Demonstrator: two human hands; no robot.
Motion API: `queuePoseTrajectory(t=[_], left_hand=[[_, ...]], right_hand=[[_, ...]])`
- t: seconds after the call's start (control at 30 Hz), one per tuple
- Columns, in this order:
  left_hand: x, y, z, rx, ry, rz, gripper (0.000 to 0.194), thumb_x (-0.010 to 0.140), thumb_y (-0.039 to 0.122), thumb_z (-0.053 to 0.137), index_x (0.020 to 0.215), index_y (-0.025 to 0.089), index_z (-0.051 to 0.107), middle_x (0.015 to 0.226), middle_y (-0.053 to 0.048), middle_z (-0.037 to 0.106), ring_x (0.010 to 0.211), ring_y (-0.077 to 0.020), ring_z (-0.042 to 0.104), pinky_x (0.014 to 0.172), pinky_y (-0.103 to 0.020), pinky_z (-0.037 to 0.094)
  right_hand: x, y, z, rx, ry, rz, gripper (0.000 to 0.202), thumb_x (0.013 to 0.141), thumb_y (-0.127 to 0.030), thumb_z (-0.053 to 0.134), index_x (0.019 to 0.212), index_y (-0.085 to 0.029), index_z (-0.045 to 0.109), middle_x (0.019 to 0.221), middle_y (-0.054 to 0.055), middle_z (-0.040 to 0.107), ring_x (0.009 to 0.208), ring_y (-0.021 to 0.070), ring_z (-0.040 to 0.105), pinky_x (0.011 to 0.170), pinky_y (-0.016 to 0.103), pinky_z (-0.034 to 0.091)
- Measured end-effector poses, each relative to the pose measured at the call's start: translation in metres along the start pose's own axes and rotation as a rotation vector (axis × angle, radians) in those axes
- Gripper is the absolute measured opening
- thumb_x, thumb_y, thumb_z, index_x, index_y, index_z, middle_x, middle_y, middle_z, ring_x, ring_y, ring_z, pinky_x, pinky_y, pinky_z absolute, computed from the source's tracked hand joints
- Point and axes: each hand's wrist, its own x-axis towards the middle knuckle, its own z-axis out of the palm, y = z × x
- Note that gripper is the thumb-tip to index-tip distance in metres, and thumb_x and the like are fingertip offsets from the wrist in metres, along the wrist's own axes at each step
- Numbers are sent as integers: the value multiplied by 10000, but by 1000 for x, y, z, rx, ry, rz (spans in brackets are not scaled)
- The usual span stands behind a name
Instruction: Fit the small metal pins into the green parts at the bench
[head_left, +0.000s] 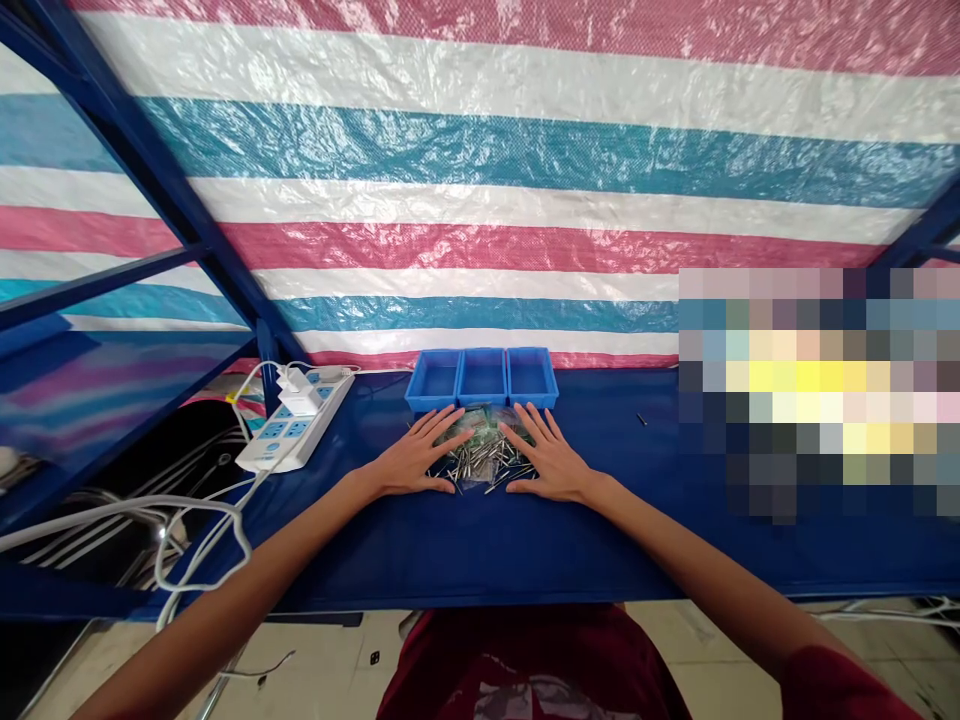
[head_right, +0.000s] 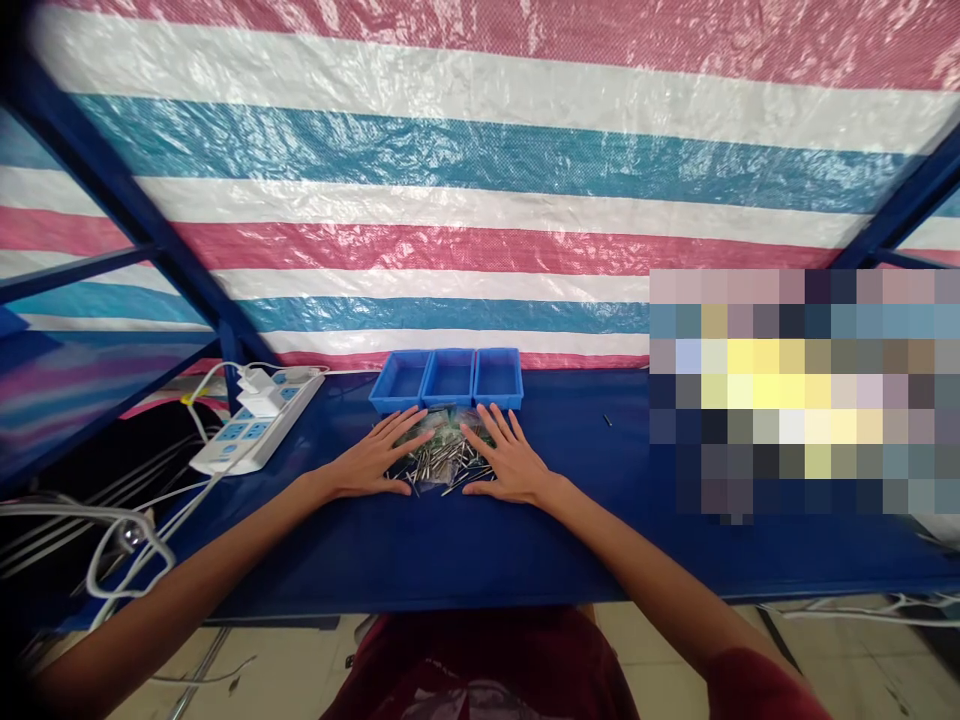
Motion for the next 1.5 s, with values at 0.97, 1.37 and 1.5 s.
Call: queuePoseTrajectory(t=[0.97, 1.37, 1.5], left_hand=[[-19, 39, 24, -154, 67, -508, 923, 824, 713, 418, 1513, 293, -30, 1583, -132, 2, 1412, -446, 73, 1024, -577, 330], [3, 50, 21, 23, 128, -456, 859, 846, 715, 346, 1520, 260, 69, 1585, -107, 59, 1438, -360, 82, 1138, -549, 130], [1, 47, 12, 27, 147, -385, 883, 836, 716, 374, 1518, 278, 25, 1586, -94, 50, 1443, -346, 60, 1139, -558, 73]], right_hand=[[-8, -11, 5, 97, -74, 238, 908, 843, -724, 365, 1501, -288, -83, 1566, 44, -169, 1442, 319, -63, 1134, 501, 208], [1, -19, 8, 86, -49, 231, 785, 906, -668, 261, 1521, -250, 7, 1578, 52, -123, 1446, 289, -66, 1157, 471, 175], [-3, -23, 2, 78, -11, 207, 825, 884, -694, 295, 1521, -259, 3, 1577, 61, -125, 1445, 296, -71, 1161, 501, 121]])
